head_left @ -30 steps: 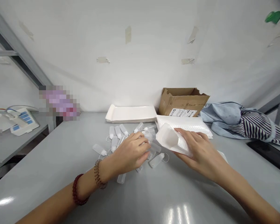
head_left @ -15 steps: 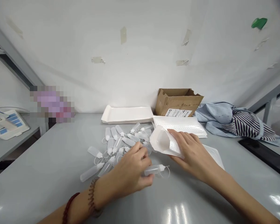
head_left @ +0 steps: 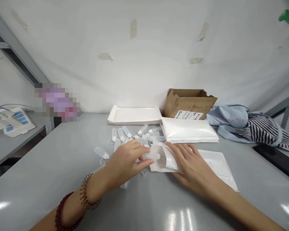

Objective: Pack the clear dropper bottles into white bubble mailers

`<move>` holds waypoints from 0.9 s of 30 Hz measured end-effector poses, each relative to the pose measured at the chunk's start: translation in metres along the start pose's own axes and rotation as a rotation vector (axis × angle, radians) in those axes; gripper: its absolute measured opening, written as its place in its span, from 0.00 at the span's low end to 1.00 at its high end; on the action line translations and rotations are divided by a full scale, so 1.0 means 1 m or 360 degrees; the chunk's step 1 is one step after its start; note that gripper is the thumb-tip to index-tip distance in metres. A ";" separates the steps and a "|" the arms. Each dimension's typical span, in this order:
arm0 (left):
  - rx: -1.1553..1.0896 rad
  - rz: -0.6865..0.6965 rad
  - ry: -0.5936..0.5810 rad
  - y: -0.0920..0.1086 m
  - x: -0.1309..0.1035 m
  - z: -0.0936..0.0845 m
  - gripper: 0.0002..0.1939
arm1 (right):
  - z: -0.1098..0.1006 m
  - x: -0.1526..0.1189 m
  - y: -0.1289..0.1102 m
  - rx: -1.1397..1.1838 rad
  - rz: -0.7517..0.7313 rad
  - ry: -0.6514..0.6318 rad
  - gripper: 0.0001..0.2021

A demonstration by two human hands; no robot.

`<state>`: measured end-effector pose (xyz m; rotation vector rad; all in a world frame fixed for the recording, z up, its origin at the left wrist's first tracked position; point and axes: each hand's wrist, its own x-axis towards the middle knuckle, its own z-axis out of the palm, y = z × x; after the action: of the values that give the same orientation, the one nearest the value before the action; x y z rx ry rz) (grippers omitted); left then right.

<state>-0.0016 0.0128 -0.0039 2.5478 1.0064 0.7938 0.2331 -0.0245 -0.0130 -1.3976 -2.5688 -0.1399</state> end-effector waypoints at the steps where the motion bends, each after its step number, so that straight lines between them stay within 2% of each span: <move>1: -0.0005 0.0043 0.0007 0.000 -0.001 0.002 0.09 | 0.001 0.000 -0.002 0.0019 -0.0018 -0.0007 0.28; 9: -0.0295 0.0108 0.0124 0.009 -0.004 0.017 0.11 | 0.006 -0.004 -0.012 0.0095 -0.0085 0.0093 0.33; 12: -0.0458 0.0099 0.0285 0.017 -0.003 0.022 0.12 | 0.003 -0.005 -0.012 0.0108 -0.0094 0.0173 0.34; 15: -0.0548 0.0037 0.0438 0.025 -0.003 0.026 0.09 | -0.001 -0.005 -0.013 0.0118 -0.0121 0.0274 0.33; 18: -0.0580 0.0016 0.0413 0.028 -0.005 0.028 0.08 | -0.002 -0.006 -0.015 0.0127 -0.0132 0.0315 0.32; 23: -0.0553 0.0041 0.0243 0.028 -0.005 0.024 0.09 | -0.001 -0.006 -0.014 0.0142 -0.0134 0.0341 0.33; 25: -0.0558 0.0082 0.0286 0.027 -0.002 0.017 0.08 | -0.001 -0.005 -0.012 0.0139 -0.0123 0.0367 0.33; 27: -0.0572 0.0021 0.0394 0.024 0.001 0.003 0.06 | -0.002 -0.005 -0.009 0.0134 -0.0098 0.0388 0.33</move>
<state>0.0136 -0.0034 0.0048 2.1894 0.8254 1.1972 0.2279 -0.0335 -0.0123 -1.1927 -2.3886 -0.1965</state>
